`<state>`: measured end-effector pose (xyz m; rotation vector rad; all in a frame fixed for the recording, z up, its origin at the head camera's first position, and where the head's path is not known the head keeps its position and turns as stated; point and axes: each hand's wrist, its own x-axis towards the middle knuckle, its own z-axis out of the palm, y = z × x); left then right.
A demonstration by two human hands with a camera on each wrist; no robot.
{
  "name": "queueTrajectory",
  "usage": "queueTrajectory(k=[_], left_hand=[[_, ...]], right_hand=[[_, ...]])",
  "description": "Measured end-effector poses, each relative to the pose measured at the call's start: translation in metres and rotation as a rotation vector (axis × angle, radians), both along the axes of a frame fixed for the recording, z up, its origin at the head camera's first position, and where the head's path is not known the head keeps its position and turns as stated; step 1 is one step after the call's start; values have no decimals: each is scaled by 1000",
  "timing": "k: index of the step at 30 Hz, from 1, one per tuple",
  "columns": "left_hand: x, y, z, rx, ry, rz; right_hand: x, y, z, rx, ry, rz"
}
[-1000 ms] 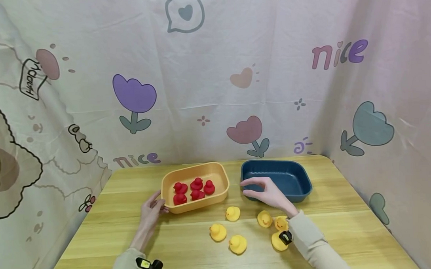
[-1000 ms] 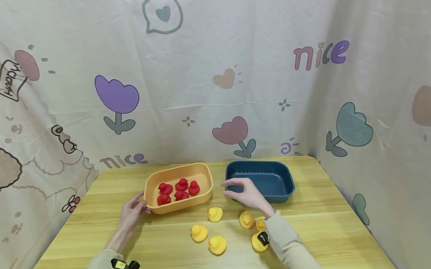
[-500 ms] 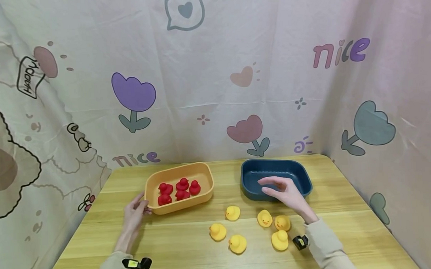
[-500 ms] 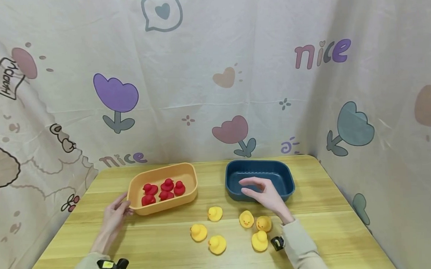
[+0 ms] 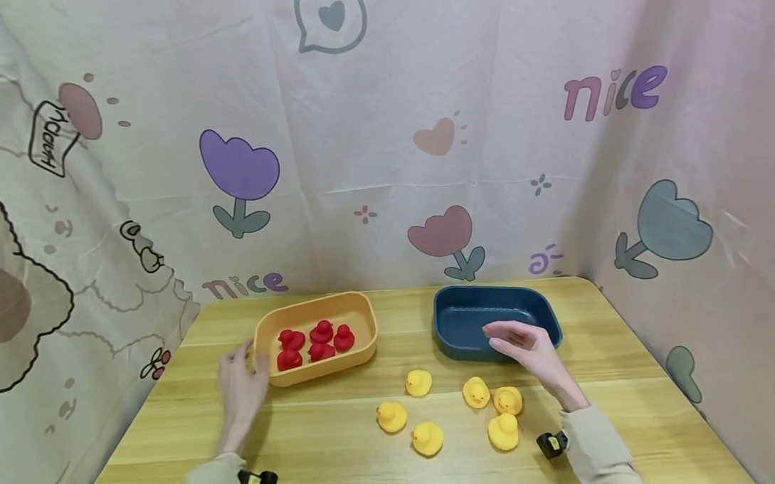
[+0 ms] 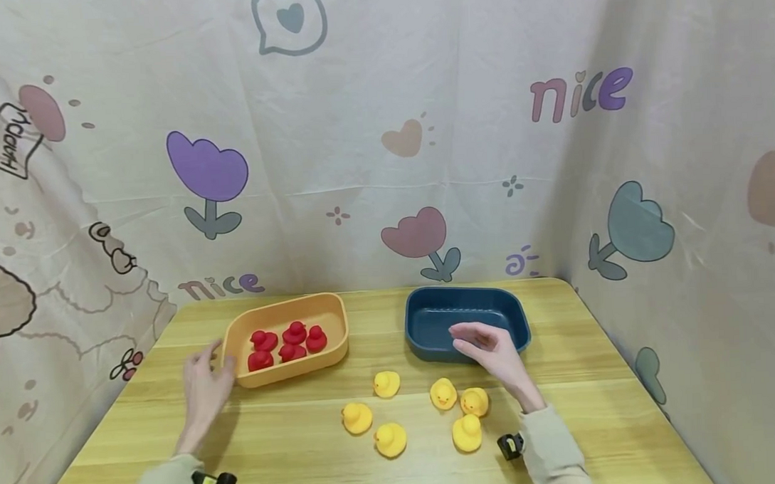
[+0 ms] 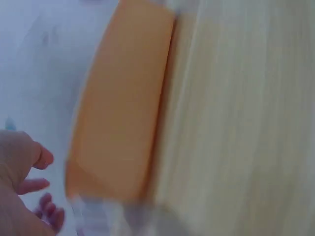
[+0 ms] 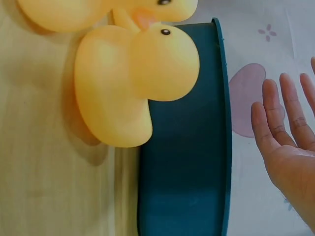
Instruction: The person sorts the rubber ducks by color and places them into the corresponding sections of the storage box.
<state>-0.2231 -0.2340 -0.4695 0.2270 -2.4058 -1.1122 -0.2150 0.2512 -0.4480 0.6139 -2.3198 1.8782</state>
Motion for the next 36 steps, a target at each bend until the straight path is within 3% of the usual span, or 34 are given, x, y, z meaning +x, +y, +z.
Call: queueTrajectory(k=[2,4,7,10,15,20,25,29,36], left_hand=[[-2,24,6,-44,104,-34],[-6,51,10,-30,170,-152],[-13,92,16,9,178,-355],[-17,130,27,87,71,-541],[-30,175,40,192,-103,-763],[-58,202,19,317,-259,-923],[-73,222,4,407,-395,-925],[-79,231,-2,412,-419,-878],[-79,236,2,517,-450,-871]], right_hand=[[1,0,0,-11,-4,-9],[2,1,-1,-22,-13,-15],[4,0,0,-37,-25,-16],[5,2,-1,-40,-25,-16],[7,4,-2,-35,-36,-31],[9,5,-4,-23,-58,-36],[10,5,-7,-30,-64,-32],[8,6,-12,-37,-19,-8],[7,5,-16,-64,37,6]])
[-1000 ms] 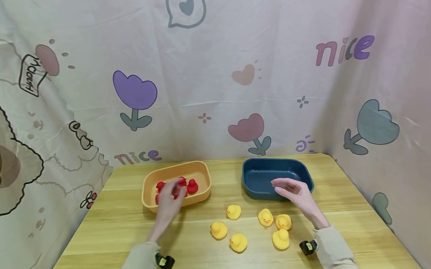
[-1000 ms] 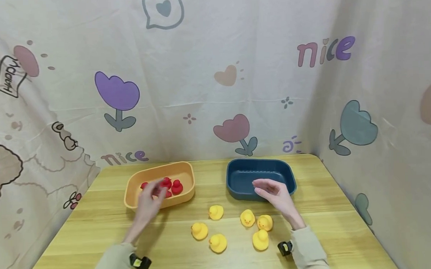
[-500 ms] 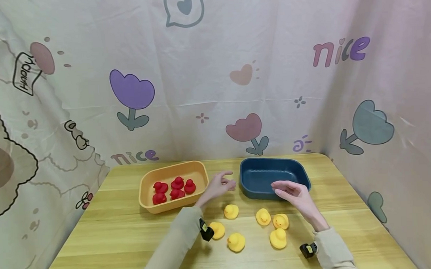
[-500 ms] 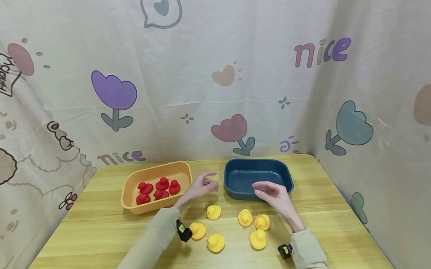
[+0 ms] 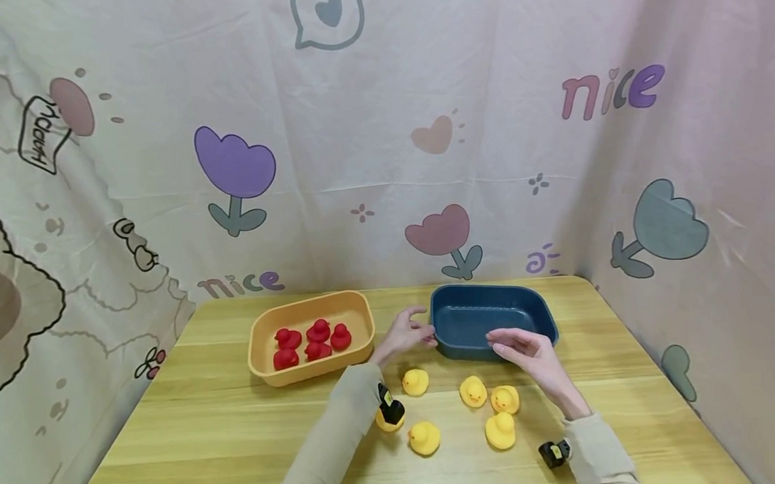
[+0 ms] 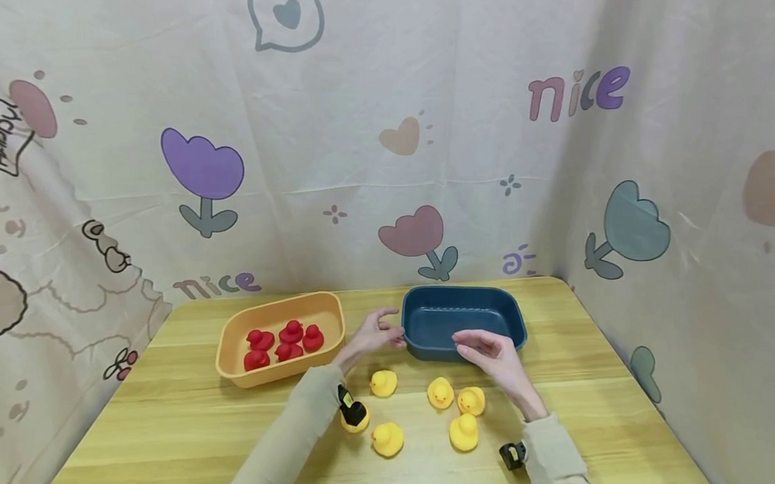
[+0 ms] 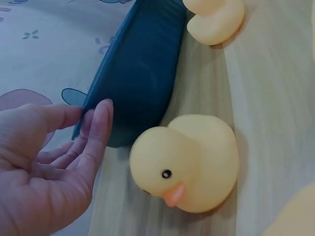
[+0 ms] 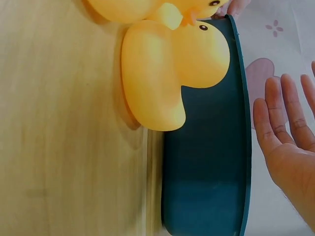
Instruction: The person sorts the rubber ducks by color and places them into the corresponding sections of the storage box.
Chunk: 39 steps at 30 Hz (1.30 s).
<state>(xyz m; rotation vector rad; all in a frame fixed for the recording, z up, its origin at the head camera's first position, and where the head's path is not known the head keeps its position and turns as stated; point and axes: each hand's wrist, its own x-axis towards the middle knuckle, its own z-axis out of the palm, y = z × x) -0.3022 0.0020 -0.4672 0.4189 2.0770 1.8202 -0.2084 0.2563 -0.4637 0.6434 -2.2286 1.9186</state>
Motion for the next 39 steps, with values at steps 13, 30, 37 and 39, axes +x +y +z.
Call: queueTrajectory(k=[13,30,37,39], left_hand=[[3,-25,-7,-2,-15,15],[25,-47,6,-182,51,189],[27,-51,6,-198,73,197],[27,-52,5,-193,69,208]], right_hand=[[3,-3,8,69,-96,-30],[-5,-24,8,188,-140,191],[-12,-37,14,305,-114,301],[-13,-43,16,327,-120,330]])
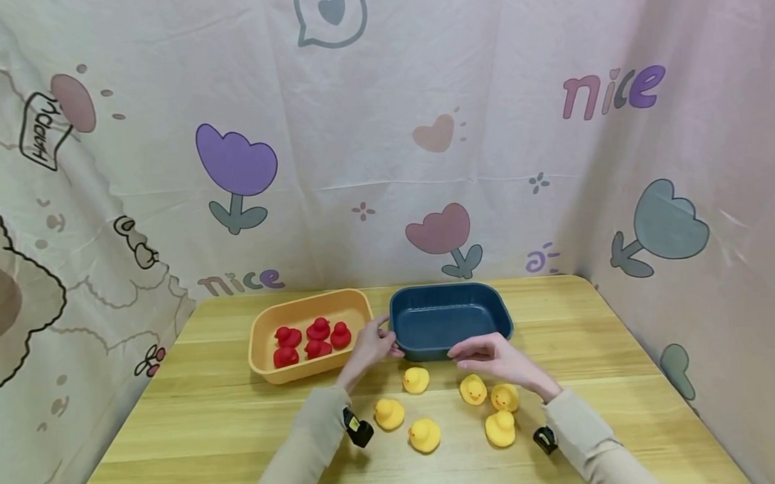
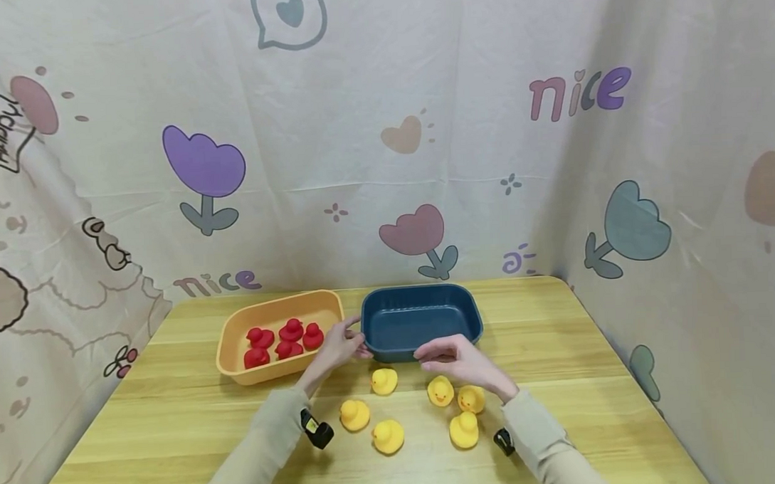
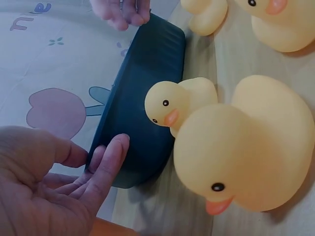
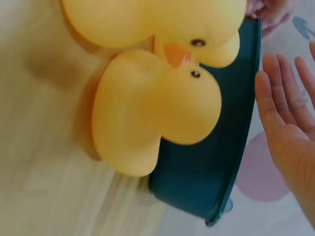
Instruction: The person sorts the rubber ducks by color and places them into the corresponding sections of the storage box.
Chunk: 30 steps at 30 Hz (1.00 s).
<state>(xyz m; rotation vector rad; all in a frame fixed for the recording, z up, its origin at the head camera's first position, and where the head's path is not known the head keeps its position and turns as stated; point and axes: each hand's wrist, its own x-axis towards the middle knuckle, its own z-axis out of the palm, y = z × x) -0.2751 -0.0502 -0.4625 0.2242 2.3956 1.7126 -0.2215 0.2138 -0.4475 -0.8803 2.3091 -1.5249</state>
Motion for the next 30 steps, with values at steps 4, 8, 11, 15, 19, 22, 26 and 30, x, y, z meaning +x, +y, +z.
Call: queueTrajectory(k=[4,8,11,15,19,22,26,30], left_hand=[[-2,0,-2,0,4,15],[-3,1,-4,2,15,31],[-3,1,-5,5,27,26],[-2,0,-5,-2,39,12],[0,0,-4,-6,30,8],[0,0,-4,-19,25,11],[0,0,-5,-29,32,15],[-2,1,-6,-29,30,21]], right_hand=[[-4,-12,1,25,1,66],[-9,-23,-2,25,29,141],[-12,-29,-6,27,59,198],[-15,-36,-10,36,60,244],[-15,-41,-11,49,29,275],[-15,-43,-11,70,24,301],[-17,-44,-12,116,36,327],[-18,-45,-14,171,56,353]])
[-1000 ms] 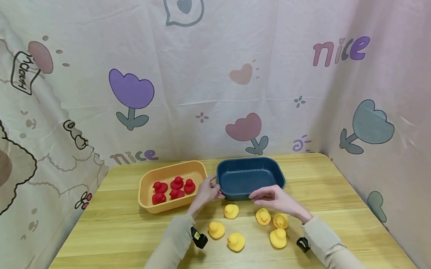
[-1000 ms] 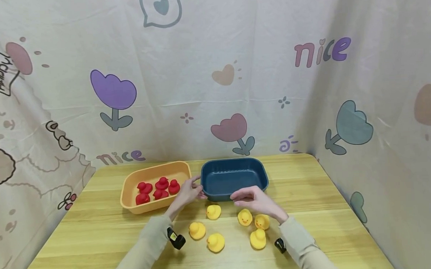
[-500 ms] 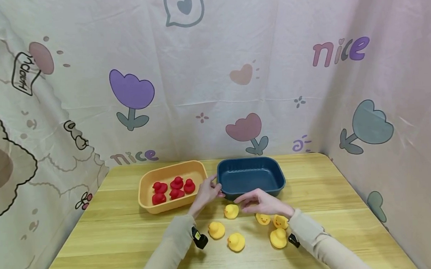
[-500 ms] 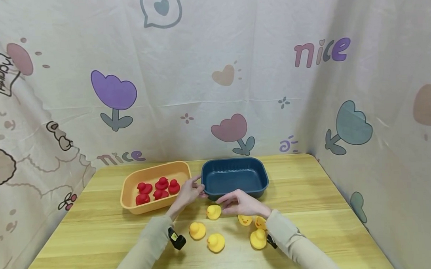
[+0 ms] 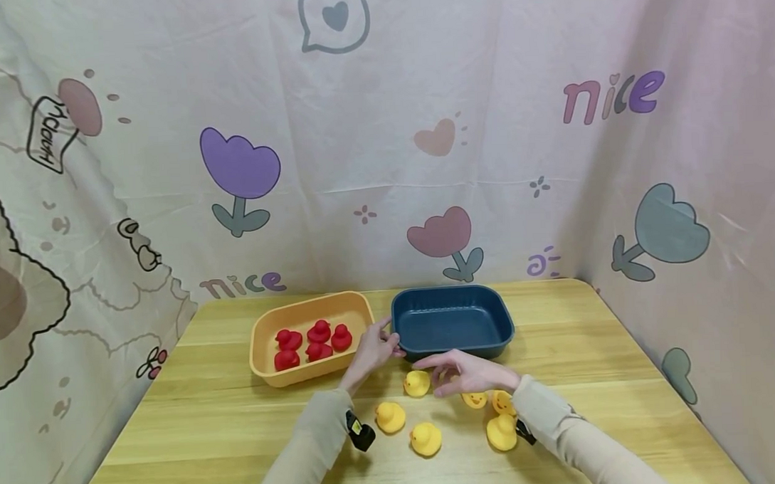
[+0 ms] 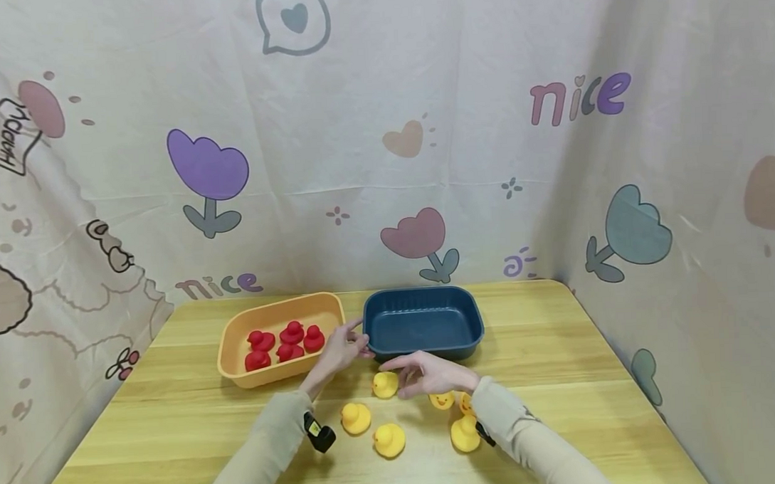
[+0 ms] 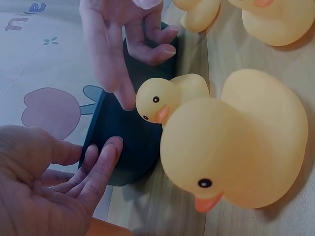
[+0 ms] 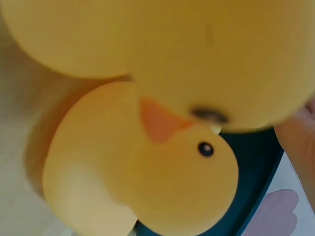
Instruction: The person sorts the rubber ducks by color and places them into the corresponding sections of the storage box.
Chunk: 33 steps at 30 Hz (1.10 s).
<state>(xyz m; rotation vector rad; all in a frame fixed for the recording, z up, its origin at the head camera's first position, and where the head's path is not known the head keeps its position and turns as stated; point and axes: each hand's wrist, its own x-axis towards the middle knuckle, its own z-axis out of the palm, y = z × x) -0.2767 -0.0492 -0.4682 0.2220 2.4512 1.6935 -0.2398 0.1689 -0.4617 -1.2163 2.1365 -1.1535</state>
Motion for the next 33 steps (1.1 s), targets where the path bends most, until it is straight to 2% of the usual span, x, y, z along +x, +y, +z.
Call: queueTrajectory(k=[6,13,23,33], left_hand=[[-1,1,-2,7,-3,0],[2,1,0,12,-15,-6],[1,-1,1,-2,-4,-15],[2,0,2,16,-4,-23]], right_hand=[[-1,-1,-3,50,23,23],[-2,-3,-6,37,20,42],[-3,-8,-6,51,66,17],[-5,-12,-10,48,66,12]])
